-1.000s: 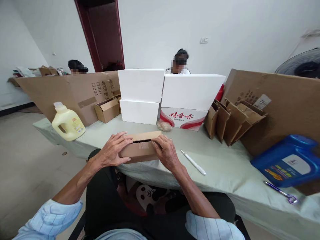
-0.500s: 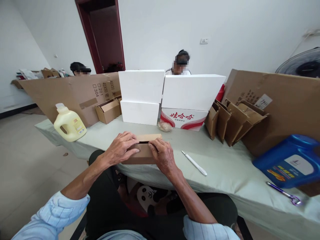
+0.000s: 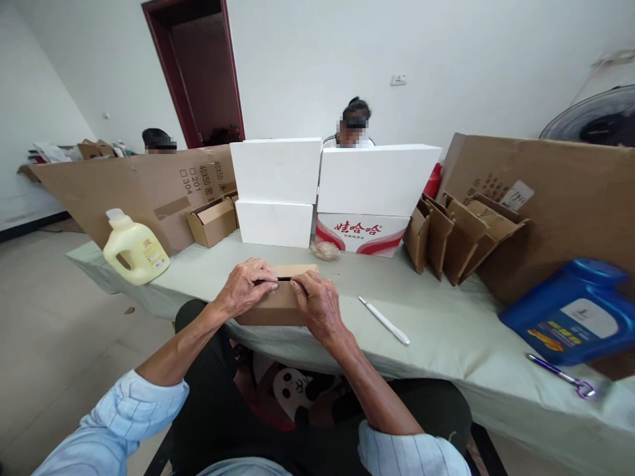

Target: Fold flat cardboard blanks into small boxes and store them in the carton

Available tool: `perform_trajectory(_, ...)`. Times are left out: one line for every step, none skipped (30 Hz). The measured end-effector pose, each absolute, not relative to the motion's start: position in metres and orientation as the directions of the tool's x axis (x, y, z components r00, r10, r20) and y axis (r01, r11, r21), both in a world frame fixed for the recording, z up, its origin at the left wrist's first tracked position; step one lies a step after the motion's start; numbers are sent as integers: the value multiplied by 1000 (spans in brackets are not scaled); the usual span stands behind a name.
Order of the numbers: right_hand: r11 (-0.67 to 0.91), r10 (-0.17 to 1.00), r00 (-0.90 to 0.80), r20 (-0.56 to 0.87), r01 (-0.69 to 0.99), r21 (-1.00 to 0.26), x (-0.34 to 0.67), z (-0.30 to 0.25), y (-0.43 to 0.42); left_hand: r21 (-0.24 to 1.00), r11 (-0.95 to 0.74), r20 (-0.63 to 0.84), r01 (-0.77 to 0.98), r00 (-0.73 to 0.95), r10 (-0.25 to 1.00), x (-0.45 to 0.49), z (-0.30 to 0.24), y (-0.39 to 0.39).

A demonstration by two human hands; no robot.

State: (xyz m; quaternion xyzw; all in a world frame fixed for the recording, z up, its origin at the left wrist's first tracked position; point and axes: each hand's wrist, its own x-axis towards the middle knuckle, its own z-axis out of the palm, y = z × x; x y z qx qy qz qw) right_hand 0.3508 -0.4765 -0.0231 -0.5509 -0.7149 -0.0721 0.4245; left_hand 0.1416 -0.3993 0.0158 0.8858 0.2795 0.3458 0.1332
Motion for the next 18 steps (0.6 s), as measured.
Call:
perform_trajectory(381,727,-29,686,848,-368,350,-23,-476,435,-807,549,400,592,590,142,15,-400)
perform_trajectory(381,727,-26,686,847,-371,350,-23,-476,437,-808,562,395,582,588,142,15,-400)
perform_trajectory(379,728,-23,685,846,-375,350,-24,-476,433,-813,573,390,577,582,142,14,-401)
perform_trajectory(377,729,-19,684,845,-379,350,-24,-475,422,-821,583,385,577,571,143,13,-401)
perform_trajectory(376,731,-15,682,843,-384,349,-24,-475,403,-830,594,384,581,557,143,13,-401)
perform_trajectory(375,733,-11,680,841,-391,349,-24,-475,376,-841,604,388,586,540,143,12,-402)
perform_trajectory(375,735,-8,678,838,-397,349,-24,-474,341,-851,615,399,590,523,144,11,-402)
perform_trajectory(376,738,-6,675,835,-403,349,-24,-474,298,-859,627,415,594,505,144,10,-402)
perform_trajectory(376,741,-5,672,832,-408,349,-24,-474,253,-865,637,433,599,486,144,9,-403)
perform_trajectory(375,743,-5,669,831,-410,349,-24,-475,208,-869,644,450,605,467,144,8,-403)
perform_trajectory(375,745,-6,667,831,-411,349,-24,-475,167,-871,649,463,614,450,145,8,-404)
perform_trajectory(375,746,-8,666,831,-411,349,-24,-475,130,-870,651,475,621,436,145,8,-405)
perform_trajectory(376,747,-10,665,831,-410,348,-25,-475,96,-869,652,485,629,423,145,7,-406)
perform_trajectory(378,745,-10,667,830,-410,348,-25,-476,67,-868,652,491,637,411,145,7,-407)
perform_trajectory(380,744,-10,668,829,-410,348,-25,-476,41,-868,652,495,645,399,145,7,-409)
perform_trajectory(382,741,-9,671,828,-410,348,-25,-476,20,-867,650,497,652,389,145,7,-410)
perform_trajectory(383,738,-8,675,828,-409,348,-25,-476,8,-869,647,495,659,382,145,6,-411)
perform_trajectory(384,735,-7,678,829,-407,348,-25,-477,7,-871,644,491,664,380,146,6,-412)
